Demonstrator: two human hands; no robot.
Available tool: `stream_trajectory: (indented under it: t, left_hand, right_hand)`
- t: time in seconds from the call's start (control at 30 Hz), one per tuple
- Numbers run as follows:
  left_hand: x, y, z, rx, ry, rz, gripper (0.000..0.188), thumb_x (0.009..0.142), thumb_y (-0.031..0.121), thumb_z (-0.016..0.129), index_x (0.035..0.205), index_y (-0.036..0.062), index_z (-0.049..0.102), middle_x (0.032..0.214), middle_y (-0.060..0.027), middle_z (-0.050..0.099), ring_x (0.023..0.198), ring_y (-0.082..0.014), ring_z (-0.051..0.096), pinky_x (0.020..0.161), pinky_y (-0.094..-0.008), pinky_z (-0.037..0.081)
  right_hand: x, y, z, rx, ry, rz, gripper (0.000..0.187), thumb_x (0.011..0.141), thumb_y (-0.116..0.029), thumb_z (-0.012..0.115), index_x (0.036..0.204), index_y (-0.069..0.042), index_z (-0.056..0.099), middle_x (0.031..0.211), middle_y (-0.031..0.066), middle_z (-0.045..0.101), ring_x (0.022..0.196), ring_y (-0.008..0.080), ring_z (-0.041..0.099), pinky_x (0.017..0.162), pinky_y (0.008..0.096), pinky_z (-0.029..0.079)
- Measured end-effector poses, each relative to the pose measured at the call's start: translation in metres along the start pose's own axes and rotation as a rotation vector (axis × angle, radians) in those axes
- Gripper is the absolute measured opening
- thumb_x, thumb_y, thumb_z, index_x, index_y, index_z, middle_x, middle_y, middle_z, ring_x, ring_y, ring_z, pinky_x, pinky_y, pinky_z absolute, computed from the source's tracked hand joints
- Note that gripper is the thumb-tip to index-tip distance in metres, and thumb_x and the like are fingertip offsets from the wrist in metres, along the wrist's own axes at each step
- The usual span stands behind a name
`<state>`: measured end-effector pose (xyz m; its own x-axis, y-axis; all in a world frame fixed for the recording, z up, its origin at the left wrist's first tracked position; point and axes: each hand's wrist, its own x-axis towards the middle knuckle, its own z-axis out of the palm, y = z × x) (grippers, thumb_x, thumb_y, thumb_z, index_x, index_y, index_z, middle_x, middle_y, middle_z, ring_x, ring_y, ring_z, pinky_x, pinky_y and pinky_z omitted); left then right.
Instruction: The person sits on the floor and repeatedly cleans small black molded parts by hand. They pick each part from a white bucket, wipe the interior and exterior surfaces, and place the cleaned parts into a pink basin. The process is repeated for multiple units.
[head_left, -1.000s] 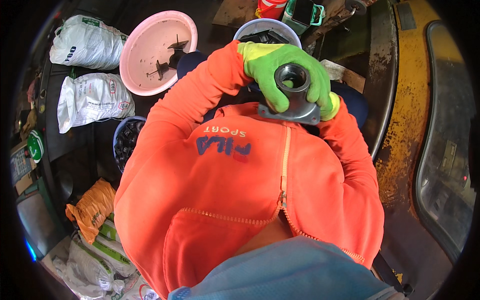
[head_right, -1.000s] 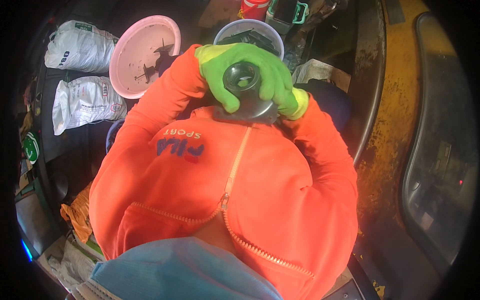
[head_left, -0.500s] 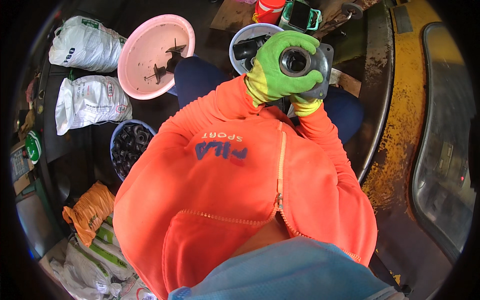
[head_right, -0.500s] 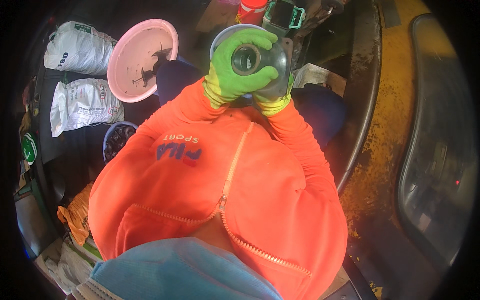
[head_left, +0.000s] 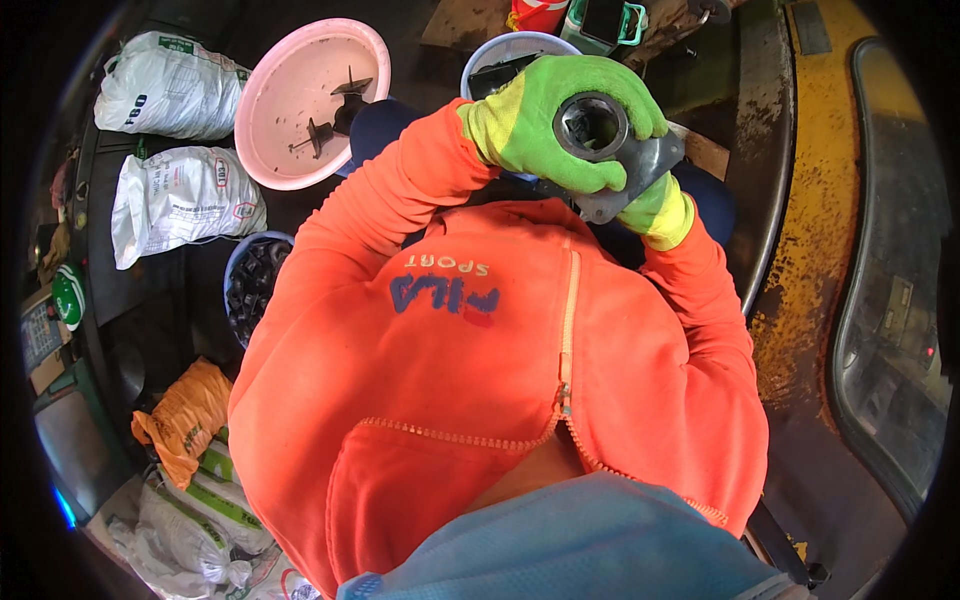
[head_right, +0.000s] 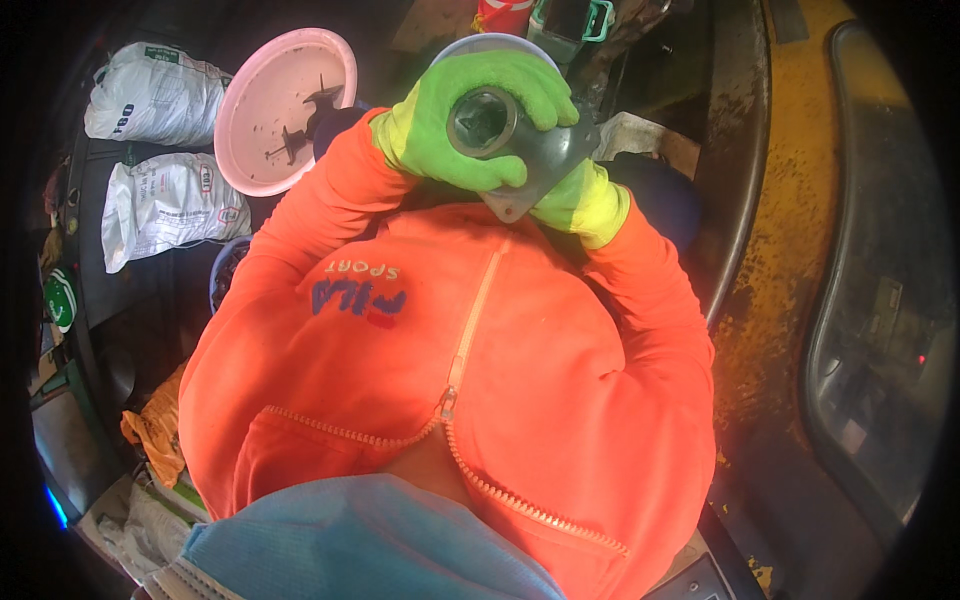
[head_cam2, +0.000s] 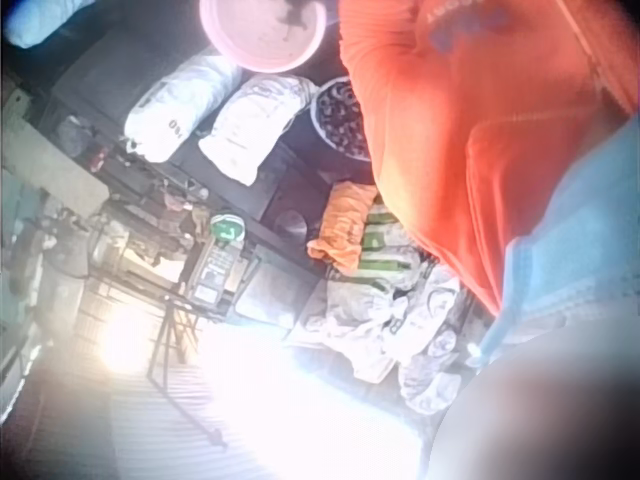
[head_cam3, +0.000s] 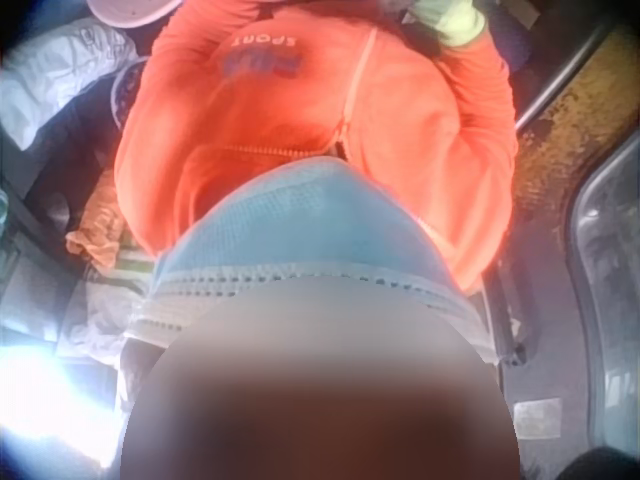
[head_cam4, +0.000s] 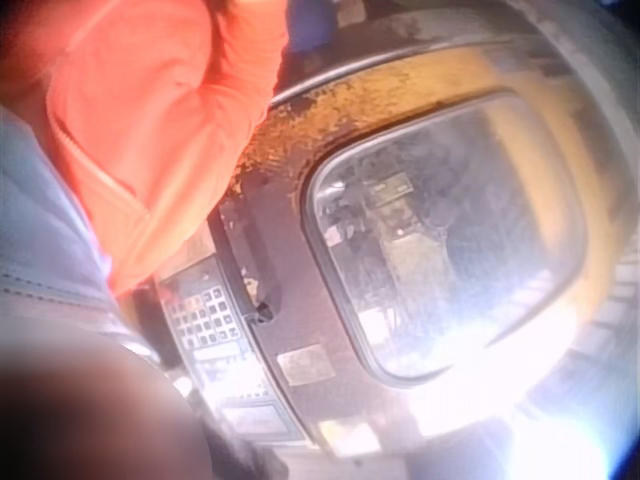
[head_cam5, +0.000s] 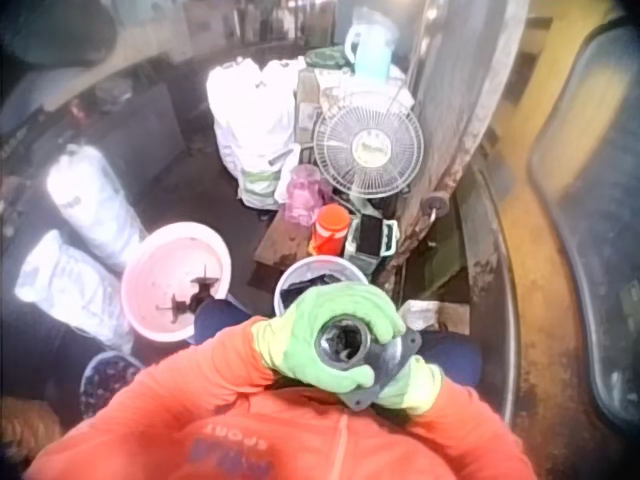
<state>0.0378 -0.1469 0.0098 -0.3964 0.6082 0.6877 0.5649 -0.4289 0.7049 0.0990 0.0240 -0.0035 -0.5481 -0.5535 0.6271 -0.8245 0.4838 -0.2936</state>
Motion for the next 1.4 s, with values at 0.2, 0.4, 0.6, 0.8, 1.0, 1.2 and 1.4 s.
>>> stream_trajectory:
  t: [0.2,0.4,0.6,0.8,1.0,1.2,1.4]
  left_hand:
    - [0.0,0.0,-0.005,-0.09,-0.174,-0.006,0.038,0.067,0.015,0.082,0.101,0.0053,0.066,0.108,-0.01,0.067,0.101,-0.0254,0.064,0.087,-0.0363,0.052]
    - [-0.006,-0.005,-0.002,-0.218,-0.239,-0.091,0.037,0.065,0.012,0.081,0.099,0.0045,0.067,0.108,-0.0114,0.067,0.106,-0.0268,0.063,0.091,-0.0378,0.05]
    - [0.0,-0.025,0.007,-0.646,-0.44,-0.019,0.042,0.064,0.017,0.083,0.099,0.0015,0.066,0.108,-0.0136,0.067,0.114,-0.0346,0.058,0.097,-0.0437,0.044]
    - [-0.011,-0.04,0.009,-0.492,0.523,-0.135,0.046,0.086,-0.012,0.056,0.129,0.0,0.049,0.119,-0.0159,0.061,0.114,-0.026,0.059,0.101,-0.0367,0.049]
    - [-0.02,-0.051,-0.012,-1.674,0.678,-0.129,0.044,0.099,0.038,0.045,0.121,0.0012,0.054,0.127,-0.0167,0.056,0.114,-0.0347,0.057,0.102,-0.0523,0.044]
    - [-0.022,-0.048,0.009,-0.398,0.682,-0.529,0.071,0.079,0.025,0.077,0.138,0.0019,0.045,0.128,-0.014,0.054,0.114,-0.0267,0.057,0.098,-0.0382,0.046]
    - [-0.031,-0.038,0.013,-0.589,0.692,-0.242,0.077,0.087,0.043,0.067,0.146,0.0036,0.035,0.14,-0.0181,0.047,0.124,-0.0344,0.051,0.108,-0.0461,0.041]
  right_hand:
    - [-0.011,0.013,0.003,0.598,-0.278,0.198,0.053,0.069,-0.021,0.081,0.117,-0.009,0.062,0.115,0.0065,0.063,0.107,0.021,0.06,0.092,0.0351,0.049]
    - [-0.017,0.02,0.025,0.67,-0.243,0.033,0.08,0.055,-0.024,0.091,0.124,-0.006,0.056,0.121,0.0049,0.058,0.111,0.0179,0.057,0.096,0.0327,0.047]
    - [-0.04,-0.003,0.045,1.668,-0.163,0.952,0.041,0.084,-0.028,0.065,0.12,-0.014,0.054,0.091,0.0009,0.057,0.085,0.008,0.051,0.074,0.0251,0.042]
    - [-0.023,0.008,0.037,2.557,0.024,0.691,0.05,0.105,-0.045,0.029,0.118,-0.004,0.055,0.066,0.0006,0.048,0.039,0.0065,0.036,0.036,0.0225,0.032]
    - [-0.034,0.018,0.008,2.063,0.522,0.9,0.036,0.103,-0.037,0.043,0.119,-0.007,0.055,0.078,0.0016,0.05,0.048,0.0081,0.038,0.043,0.0243,0.031]
    - [-0.007,0.01,0.003,1.179,0.558,1.095,0.034,0.095,-0.026,0.057,0.122,-0.004,0.058,0.084,0.0017,0.062,0.048,0.0048,0.041,0.042,0.0196,0.029]
    - [-0.006,0.02,-0.003,1.452,0.686,1.074,0.032,0.094,-0.02,0.056,0.12,-0.002,0.06,0.078,-0.0006,0.064,0.044,0.0028,0.036,0.04,0.0204,0.023]
